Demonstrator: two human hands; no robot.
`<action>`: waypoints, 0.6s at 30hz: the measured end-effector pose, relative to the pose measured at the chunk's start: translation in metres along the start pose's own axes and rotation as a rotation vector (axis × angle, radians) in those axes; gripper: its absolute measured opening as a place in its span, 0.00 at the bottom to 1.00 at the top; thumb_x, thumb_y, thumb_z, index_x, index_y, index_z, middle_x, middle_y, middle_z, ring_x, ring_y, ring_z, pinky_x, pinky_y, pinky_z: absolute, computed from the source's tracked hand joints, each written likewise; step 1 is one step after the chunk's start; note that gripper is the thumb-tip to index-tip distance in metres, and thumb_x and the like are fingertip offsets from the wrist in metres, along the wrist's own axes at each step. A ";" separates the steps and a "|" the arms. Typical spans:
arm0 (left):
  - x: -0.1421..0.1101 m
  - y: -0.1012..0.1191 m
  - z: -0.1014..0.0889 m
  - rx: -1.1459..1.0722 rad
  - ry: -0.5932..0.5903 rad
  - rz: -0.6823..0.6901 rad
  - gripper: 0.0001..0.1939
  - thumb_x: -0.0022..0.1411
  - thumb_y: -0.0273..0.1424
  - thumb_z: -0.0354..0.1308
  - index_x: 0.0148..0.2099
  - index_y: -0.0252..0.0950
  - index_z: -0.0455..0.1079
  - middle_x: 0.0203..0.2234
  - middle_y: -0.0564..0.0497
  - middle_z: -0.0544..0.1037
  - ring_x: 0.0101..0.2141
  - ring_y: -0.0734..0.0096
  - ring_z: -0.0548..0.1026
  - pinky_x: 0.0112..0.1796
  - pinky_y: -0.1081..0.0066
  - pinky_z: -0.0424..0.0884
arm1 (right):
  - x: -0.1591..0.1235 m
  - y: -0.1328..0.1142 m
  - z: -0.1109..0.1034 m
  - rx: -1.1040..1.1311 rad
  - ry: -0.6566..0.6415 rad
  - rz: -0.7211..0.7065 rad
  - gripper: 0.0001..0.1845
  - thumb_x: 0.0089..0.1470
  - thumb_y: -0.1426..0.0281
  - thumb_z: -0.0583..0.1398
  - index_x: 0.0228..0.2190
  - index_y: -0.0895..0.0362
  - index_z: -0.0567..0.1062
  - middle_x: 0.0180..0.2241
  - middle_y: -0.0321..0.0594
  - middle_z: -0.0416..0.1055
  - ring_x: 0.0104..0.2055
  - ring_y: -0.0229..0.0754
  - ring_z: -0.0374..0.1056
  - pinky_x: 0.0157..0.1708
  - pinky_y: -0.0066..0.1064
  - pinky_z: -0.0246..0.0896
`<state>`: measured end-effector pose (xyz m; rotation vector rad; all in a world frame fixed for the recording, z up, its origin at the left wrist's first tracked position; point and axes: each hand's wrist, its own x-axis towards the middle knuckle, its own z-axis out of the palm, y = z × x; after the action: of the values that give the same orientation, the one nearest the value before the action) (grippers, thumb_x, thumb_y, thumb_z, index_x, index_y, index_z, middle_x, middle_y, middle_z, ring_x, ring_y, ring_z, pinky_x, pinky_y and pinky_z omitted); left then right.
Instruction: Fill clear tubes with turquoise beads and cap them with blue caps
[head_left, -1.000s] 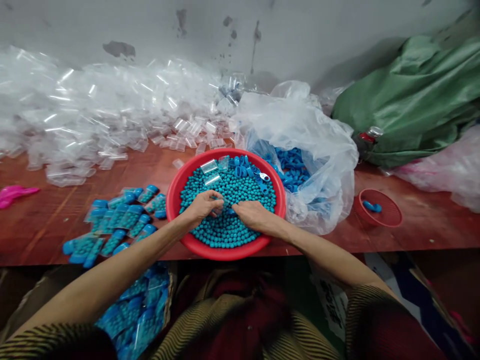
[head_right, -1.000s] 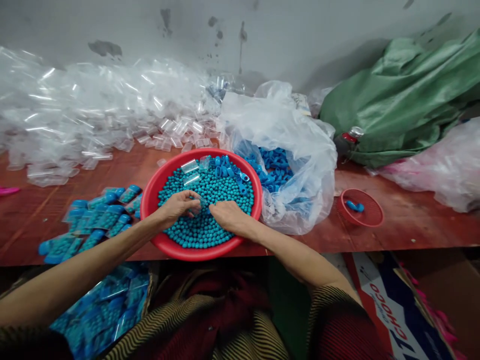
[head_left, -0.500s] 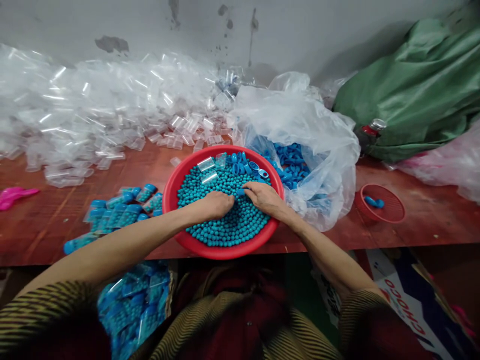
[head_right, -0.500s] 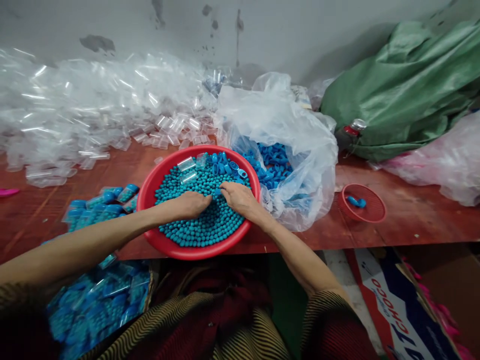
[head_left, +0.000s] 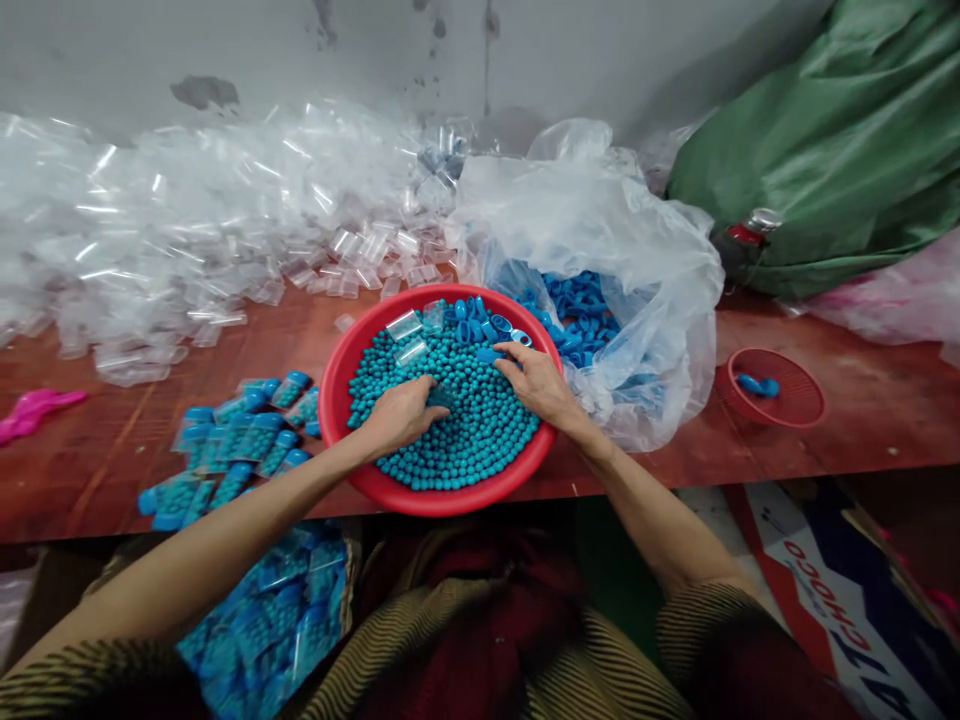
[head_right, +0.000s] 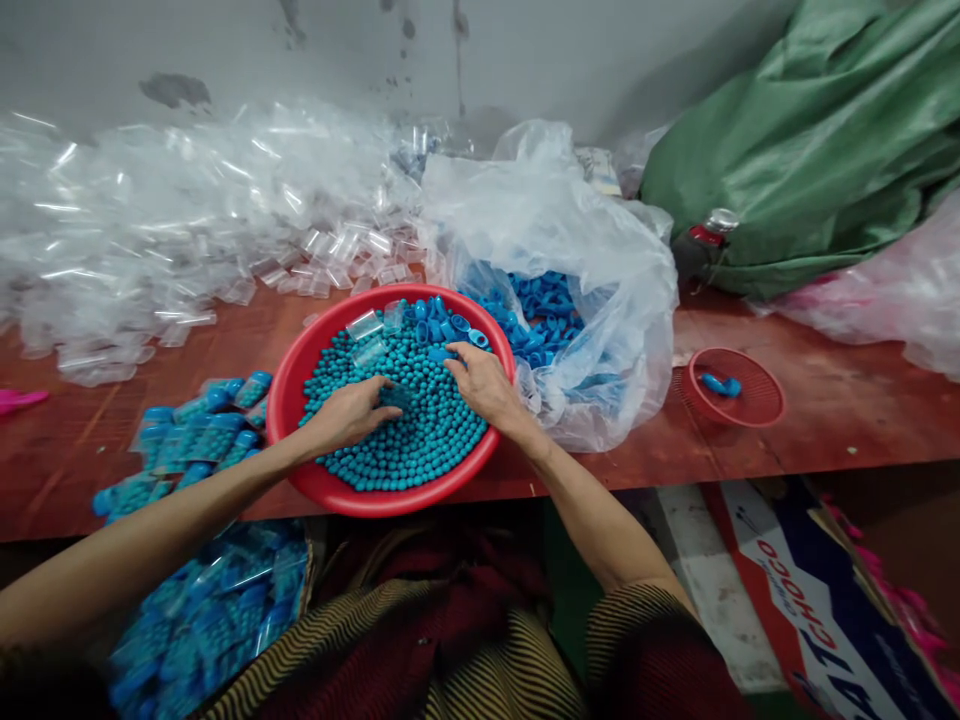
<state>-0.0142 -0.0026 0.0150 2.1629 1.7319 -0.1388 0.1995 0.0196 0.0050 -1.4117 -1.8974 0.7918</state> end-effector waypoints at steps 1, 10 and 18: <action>0.005 0.001 0.003 0.004 -0.019 -0.009 0.22 0.58 0.39 0.53 0.52 0.32 0.65 0.39 0.42 0.77 0.42 0.57 0.74 0.40 0.67 0.66 | 0.000 -0.001 0.000 -0.005 -0.012 -0.003 0.16 0.57 0.70 0.55 0.46 0.59 0.73 0.41 0.43 0.75 0.44 0.44 0.70 0.46 0.35 0.61; 0.027 -0.005 -0.009 -0.294 -0.415 0.028 0.10 0.51 0.36 0.54 0.26 0.35 0.71 0.18 0.54 0.71 0.21 0.74 0.66 0.24 0.75 0.58 | -0.003 -0.007 -0.001 -0.050 -0.098 -0.062 0.15 0.57 0.72 0.55 0.45 0.59 0.74 0.44 0.45 0.74 0.46 0.44 0.69 0.48 0.35 0.61; 0.047 0.025 0.012 -0.524 -0.377 -0.085 0.10 0.43 0.30 0.59 0.16 0.36 0.62 0.11 0.56 0.63 0.16 0.76 0.60 0.20 0.73 0.55 | 0.004 0.005 0.001 0.150 -0.091 0.031 0.15 0.56 0.69 0.54 0.45 0.58 0.73 0.35 0.40 0.75 0.35 0.39 0.70 0.38 0.32 0.64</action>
<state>0.0226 0.0323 -0.0049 1.5706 1.4441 -0.0929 0.2005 0.0242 0.0011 -1.3360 -1.8454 1.0065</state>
